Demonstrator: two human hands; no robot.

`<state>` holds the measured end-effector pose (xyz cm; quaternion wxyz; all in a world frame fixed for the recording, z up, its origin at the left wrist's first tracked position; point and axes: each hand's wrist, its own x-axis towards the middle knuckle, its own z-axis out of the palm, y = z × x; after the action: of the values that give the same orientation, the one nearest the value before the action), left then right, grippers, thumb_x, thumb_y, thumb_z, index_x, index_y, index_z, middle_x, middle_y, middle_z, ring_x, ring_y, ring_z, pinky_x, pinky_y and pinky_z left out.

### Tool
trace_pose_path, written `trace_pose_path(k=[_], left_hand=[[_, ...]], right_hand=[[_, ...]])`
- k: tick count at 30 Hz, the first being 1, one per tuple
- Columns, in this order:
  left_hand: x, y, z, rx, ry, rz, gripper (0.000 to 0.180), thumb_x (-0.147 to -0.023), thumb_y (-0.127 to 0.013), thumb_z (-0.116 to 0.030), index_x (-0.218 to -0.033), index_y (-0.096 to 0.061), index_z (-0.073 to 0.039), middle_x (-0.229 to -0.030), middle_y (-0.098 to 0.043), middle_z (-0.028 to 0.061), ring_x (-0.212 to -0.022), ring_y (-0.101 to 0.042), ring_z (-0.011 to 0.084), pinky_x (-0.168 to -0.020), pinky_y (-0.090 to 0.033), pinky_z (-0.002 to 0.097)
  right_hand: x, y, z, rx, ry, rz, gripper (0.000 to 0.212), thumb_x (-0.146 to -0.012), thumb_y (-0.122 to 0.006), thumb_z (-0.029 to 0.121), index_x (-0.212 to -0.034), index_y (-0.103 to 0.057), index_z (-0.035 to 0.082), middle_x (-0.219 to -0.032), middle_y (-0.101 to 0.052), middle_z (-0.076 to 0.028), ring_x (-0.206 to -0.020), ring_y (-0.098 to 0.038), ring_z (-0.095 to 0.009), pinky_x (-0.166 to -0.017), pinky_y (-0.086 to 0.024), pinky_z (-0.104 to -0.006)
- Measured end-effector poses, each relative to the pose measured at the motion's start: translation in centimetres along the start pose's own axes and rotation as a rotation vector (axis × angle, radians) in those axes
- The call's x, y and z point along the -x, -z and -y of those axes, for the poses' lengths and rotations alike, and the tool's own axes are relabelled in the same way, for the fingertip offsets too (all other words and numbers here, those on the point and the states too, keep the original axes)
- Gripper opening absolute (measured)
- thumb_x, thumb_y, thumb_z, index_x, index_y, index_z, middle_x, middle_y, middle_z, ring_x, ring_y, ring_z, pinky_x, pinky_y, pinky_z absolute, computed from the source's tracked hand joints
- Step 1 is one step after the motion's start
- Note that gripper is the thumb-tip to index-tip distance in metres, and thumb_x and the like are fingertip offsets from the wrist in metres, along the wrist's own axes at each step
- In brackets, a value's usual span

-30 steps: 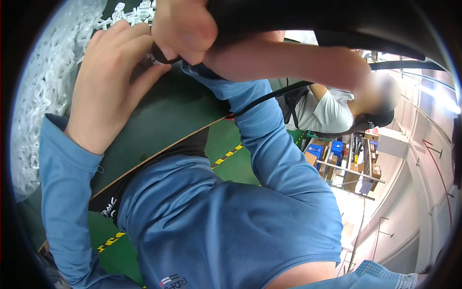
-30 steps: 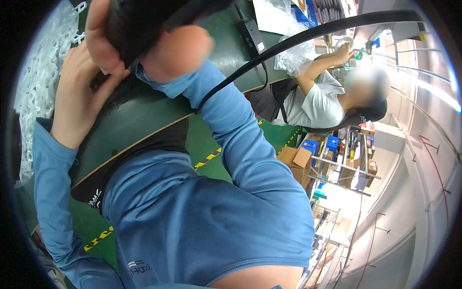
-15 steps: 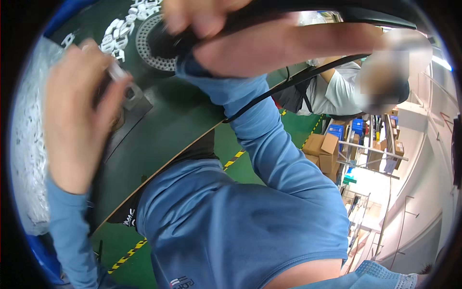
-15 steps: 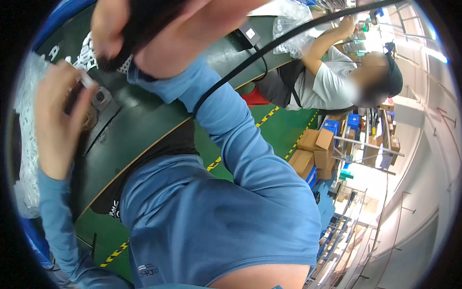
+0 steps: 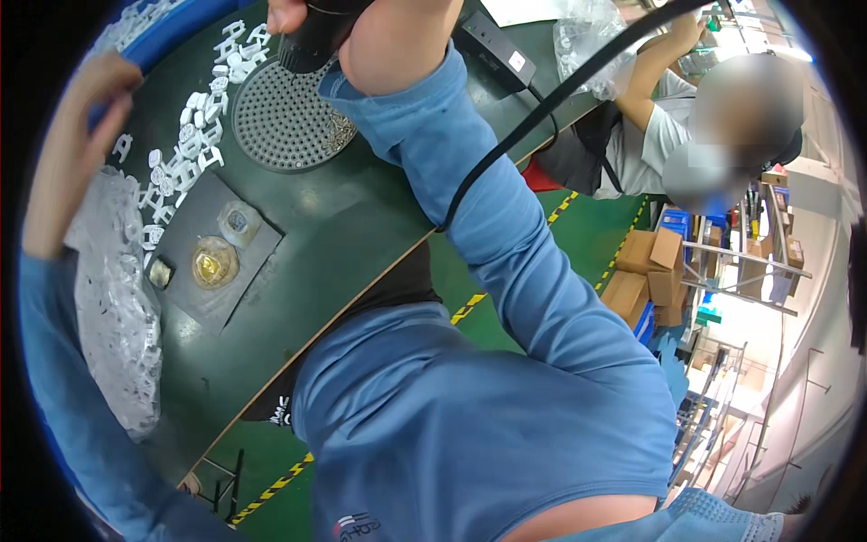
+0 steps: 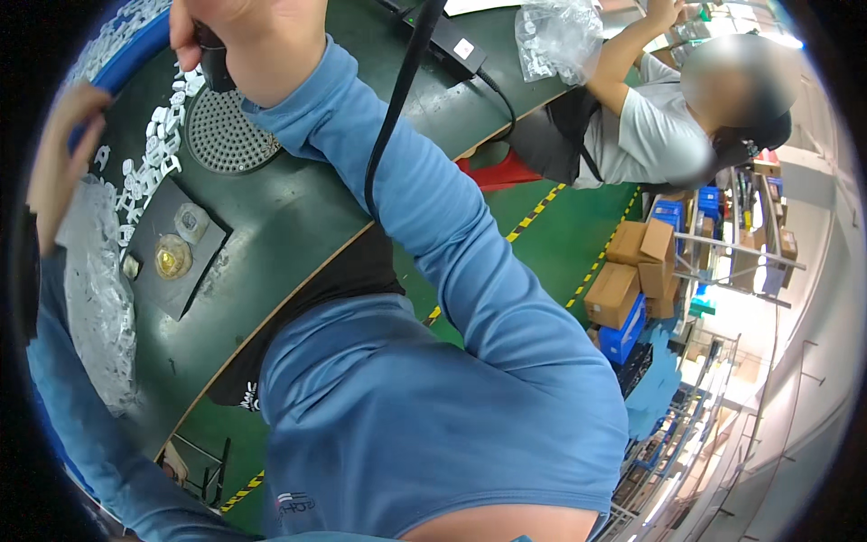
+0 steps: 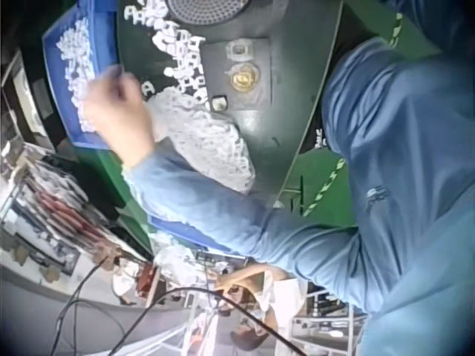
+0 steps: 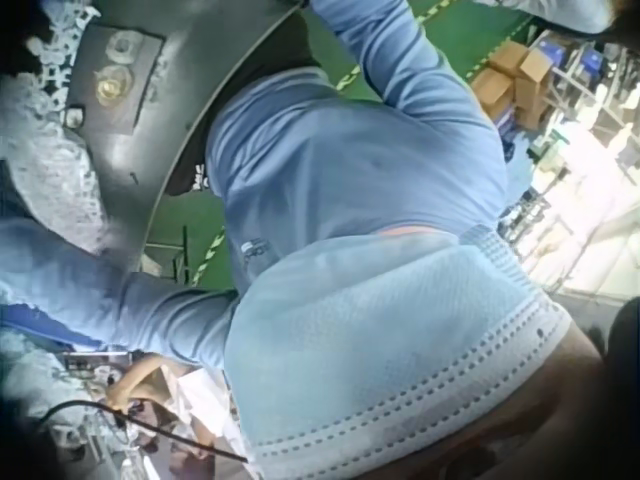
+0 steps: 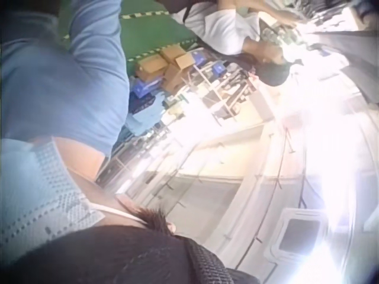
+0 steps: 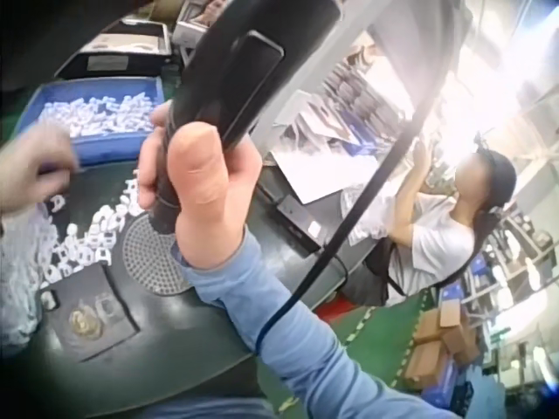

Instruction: Assembling small electronic components using a handheld power tool at a factory workbench.

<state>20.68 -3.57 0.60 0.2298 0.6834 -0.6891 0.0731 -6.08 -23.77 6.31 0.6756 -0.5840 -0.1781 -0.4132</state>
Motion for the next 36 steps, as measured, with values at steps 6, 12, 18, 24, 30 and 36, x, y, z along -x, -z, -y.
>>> trace_pose_path(k=[6,12,18,24,30,36], left_hand=[[1.4,1.0,-8.8,-0.106,0.094,0.395,0.044,-0.080,-0.069,0.008,-0.121,-0.059,-0.005,-0.130,-0.059,0.0184,-0.127,-0.054,0.0389,-0.105,-0.044,0.0432],[1.2,1.7,-8.4,-0.182,0.078,0.461,0.035,-0.076,-0.070,0.006,-0.110,-0.062,0.000,-0.125,-0.061,0.0208,-0.118,-0.056,0.0402,-0.098,-0.047,0.0409],[1.6,2.6,-16.1,0.817,0.558,-0.416,0.015,-0.099,-0.058,-0.010,-0.106,-0.063,0.002,-0.087,-0.053,0.0020,-0.081,-0.048,0.0144,-0.077,-0.042,0.0320],[3.8,1.1,-19.2,1.459,0.570,-0.294,0.027,-0.103,-0.055,-0.026,-0.107,-0.061,-0.001,-0.088,-0.053,0.0022,-0.080,-0.046,0.0110,-0.075,-0.039,0.0278],[5.1,0.1,-19.5,1.478,0.659,-0.192,0.027,-0.102,-0.057,-0.024,-0.112,-0.062,0.000,-0.094,-0.061,0.0020,-0.082,-0.050,0.0083,-0.077,-0.040,0.0245],[4.8,0.0,-20.2,1.500,0.667,-0.120,0.030,-0.102,-0.058,-0.024,-0.115,-0.063,0.002,-0.089,-0.062,0.0015,-0.078,-0.050,0.0075,-0.074,-0.040,0.0229]], right_hand=[[0.5,-1.4,-0.2,-0.196,0.002,0.041,0.056,-0.092,-0.075,0.041,-0.116,-0.056,-0.006,-0.076,-0.061,-0.008,-0.061,-0.055,-0.012,-0.056,-0.045,-0.0248],[0.5,-3.0,-0.4,-0.190,-0.160,0.010,0.046,-0.090,-0.078,0.034,-0.114,-0.057,0.001,-0.087,-0.062,-0.004,-0.071,-0.058,-0.010,-0.065,-0.048,-0.0252],[1.4,-3.7,2.0,0.556,0.145,-0.345,0.068,-0.078,-0.081,0.010,-0.136,-0.047,0.000,-0.105,-0.052,-0.005,-0.093,-0.054,-0.014,-0.082,-0.046,-0.0295],[5.5,-3.8,2.6,0.557,0.024,0.284,0.043,-0.074,-0.090,0.012,-0.112,-0.071,0.006,-0.078,-0.066,-0.001,-0.054,-0.054,-0.004,-0.048,-0.044,-0.0211],[5.8,-4.7,0.8,0.517,-0.040,0.413,0.032,-0.077,-0.087,0.011,-0.107,-0.076,0.006,-0.078,-0.066,-0.002,-0.053,-0.051,-0.006,-0.048,-0.041,-0.0226],[6.2,-4.2,1.0,0.629,0.009,0.462,0.027,-0.077,-0.087,0.011,-0.102,-0.077,0.008,-0.075,-0.064,-0.002,-0.057,-0.059,-0.009,-0.049,-0.045,-0.0240]])
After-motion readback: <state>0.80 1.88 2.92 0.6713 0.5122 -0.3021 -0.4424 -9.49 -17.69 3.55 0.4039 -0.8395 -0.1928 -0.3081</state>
